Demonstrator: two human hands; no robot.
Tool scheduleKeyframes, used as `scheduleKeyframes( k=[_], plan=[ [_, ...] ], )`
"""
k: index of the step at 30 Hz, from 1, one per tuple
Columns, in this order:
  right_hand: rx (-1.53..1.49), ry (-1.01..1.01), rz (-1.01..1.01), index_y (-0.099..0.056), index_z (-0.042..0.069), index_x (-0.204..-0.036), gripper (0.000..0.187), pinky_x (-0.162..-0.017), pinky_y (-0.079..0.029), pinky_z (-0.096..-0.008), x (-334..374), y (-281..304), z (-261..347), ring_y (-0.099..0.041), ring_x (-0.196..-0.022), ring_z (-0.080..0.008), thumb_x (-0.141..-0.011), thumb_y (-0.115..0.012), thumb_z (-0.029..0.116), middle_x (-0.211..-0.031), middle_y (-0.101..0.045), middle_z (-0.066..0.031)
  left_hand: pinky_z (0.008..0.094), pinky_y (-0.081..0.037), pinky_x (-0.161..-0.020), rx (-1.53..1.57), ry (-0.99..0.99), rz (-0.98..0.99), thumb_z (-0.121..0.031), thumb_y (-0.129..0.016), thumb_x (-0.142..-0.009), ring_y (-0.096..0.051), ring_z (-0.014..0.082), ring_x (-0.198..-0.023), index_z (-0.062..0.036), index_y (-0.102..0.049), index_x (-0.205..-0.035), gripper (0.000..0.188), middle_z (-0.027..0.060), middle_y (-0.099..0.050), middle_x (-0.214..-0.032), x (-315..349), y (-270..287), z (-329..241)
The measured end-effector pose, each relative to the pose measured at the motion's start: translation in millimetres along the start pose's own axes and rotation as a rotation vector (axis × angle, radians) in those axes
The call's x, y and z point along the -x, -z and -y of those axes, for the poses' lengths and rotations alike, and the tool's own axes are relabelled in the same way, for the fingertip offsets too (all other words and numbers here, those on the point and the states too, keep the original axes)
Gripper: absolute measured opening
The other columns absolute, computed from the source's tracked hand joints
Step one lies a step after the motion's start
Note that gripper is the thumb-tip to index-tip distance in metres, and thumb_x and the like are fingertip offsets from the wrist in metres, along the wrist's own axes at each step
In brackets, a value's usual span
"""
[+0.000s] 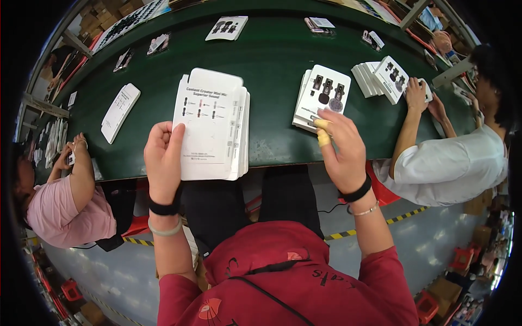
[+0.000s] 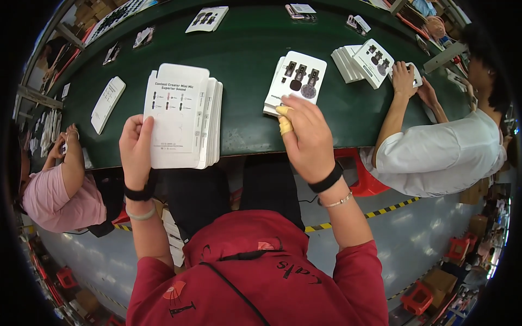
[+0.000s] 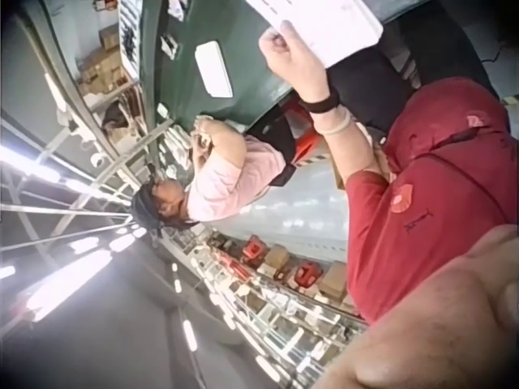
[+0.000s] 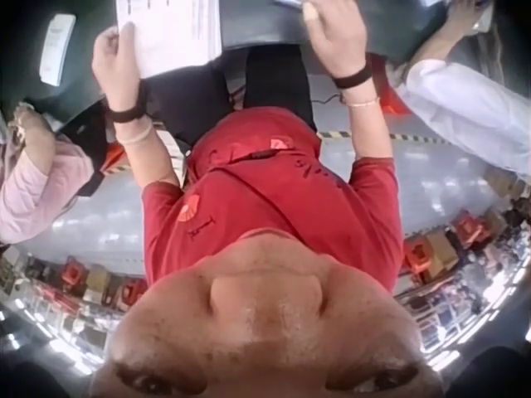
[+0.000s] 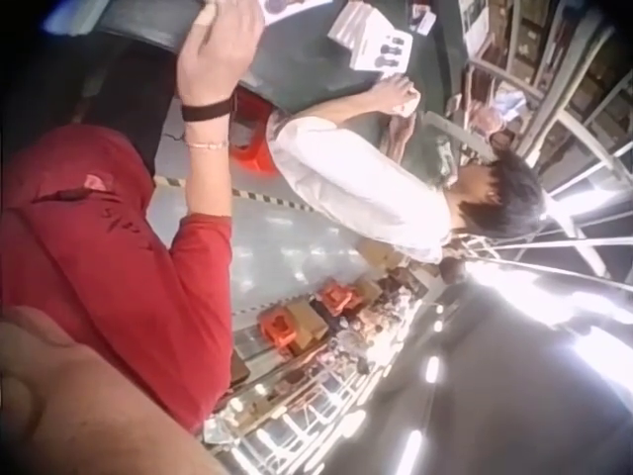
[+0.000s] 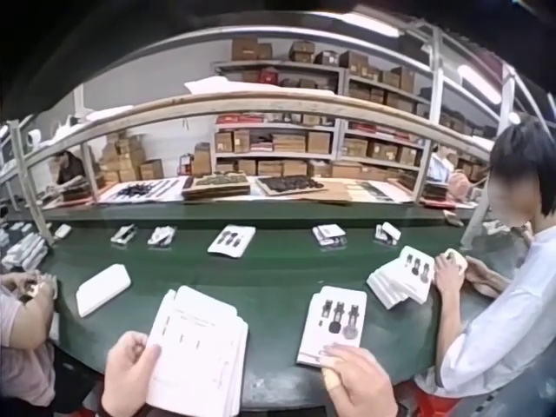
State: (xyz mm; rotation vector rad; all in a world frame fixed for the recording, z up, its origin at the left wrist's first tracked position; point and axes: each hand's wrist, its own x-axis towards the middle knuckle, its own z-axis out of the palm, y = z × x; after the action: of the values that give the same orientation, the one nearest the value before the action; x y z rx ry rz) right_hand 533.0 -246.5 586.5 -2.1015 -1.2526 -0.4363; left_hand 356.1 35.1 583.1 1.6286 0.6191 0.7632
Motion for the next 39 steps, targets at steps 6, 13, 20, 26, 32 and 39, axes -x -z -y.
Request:
scheduleKeyframes(
  k=[6, 13, 20, 26, 32, 39],
  plan=[
    [-0.385, 0.007, -0.076, -0.065, -0.002, -0.102, 0.021, -0.067, -0.050, -0.0276, -6, 28, 67, -0.061, -0.071, -0.0189, -0.083, -0.071, 0.001, -0.096, -0.065, -0.0115, 0.0179, -0.040, -0.061, -0.128, -0.129, 0.245, -0.009, -0.068, -0.092, -0.050, 0.0029, -0.067, -0.0017, -0.057, -0.096, 0.014, -0.0001, -0.060, -0.079, 81, -16, -36],
    [-0.503, -0.120, 0.401, -0.069, 0.002, -0.089, 0.023, -0.055, -0.044, -0.0269, 3, 34, 77, -0.050, -0.063, -0.0123, -0.075, -0.083, 0.014, -0.081, -0.052, -0.0033, 0.0257, -0.046, -0.080, 0.193, -0.064, 0.613, -0.011, -0.072, -0.088, -0.057, 0.0122, -0.090, -0.0006, -0.056, -0.115, 0.034, 0.0063, -0.062, -0.103, 123, -13, -3],
    [-0.553, -0.044, 0.474, -0.066, 0.003, -0.080, 0.023, -0.053, -0.044, -0.0309, 14, 36, 94, -0.053, -0.060, -0.0182, -0.078, -0.082, 0.020, -0.080, -0.054, -0.0065, 0.0392, -0.021, -0.117, 0.717, 0.659, 1.265, -0.021, -0.072, -0.083, -0.030, 0.0273, -0.142, -0.0002, -0.017, -0.153, 0.091, 0.0152, -0.034, -0.150, 147, -9, 14],
    [-0.301, 0.001, 0.685, -0.064, 0.003, -0.085, 0.024, -0.054, -0.046, -0.0323, 22, 48, 94, -0.061, -0.061, -0.0241, -0.081, -0.079, 0.021, -0.077, -0.060, -0.0095, 0.0420, -0.030, -0.114, 1.003, 0.718, 1.099, -0.015, -0.067, -0.084, -0.041, 0.0278, -0.136, 0.0013, -0.022, -0.151, 0.083, 0.0172, -0.038, -0.149, 160, -13, 13],
    [-0.765, -0.397, 0.704, -0.059, 0.000, -0.096, 0.024, -0.062, -0.053, -0.0289, 55, 35, 91, -0.068, -0.071, -0.0190, -0.087, -0.075, 0.016, -0.082, -0.065, -0.0096, 0.0370, -0.044, -0.105, 0.893, 0.797, 0.955, -0.004, -0.061, -0.089, -0.058, 0.0236, -0.119, 0.0035, -0.032, -0.146, 0.065, 0.0180, -0.051, -0.139, 169, -7, -15],
    [-0.859, -0.449, 0.579, -0.054, 0.001, -0.104, 0.021, -0.063, -0.053, -0.0298, 78, 34, 99, -0.069, -0.072, -0.0201, -0.093, -0.066, 0.014, -0.084, -0.067, -0.0120, 0.0301, -0.049, -0.094, 0.373, 0.535, 0.702, -0.005, -0.062, -0.093, -0.063, 0.0170, -0.108, 0.0055, -0.044, -0.138, 0.049, 0.0145, -0.063, -0.122, 186, -2, -4]
  ],
)
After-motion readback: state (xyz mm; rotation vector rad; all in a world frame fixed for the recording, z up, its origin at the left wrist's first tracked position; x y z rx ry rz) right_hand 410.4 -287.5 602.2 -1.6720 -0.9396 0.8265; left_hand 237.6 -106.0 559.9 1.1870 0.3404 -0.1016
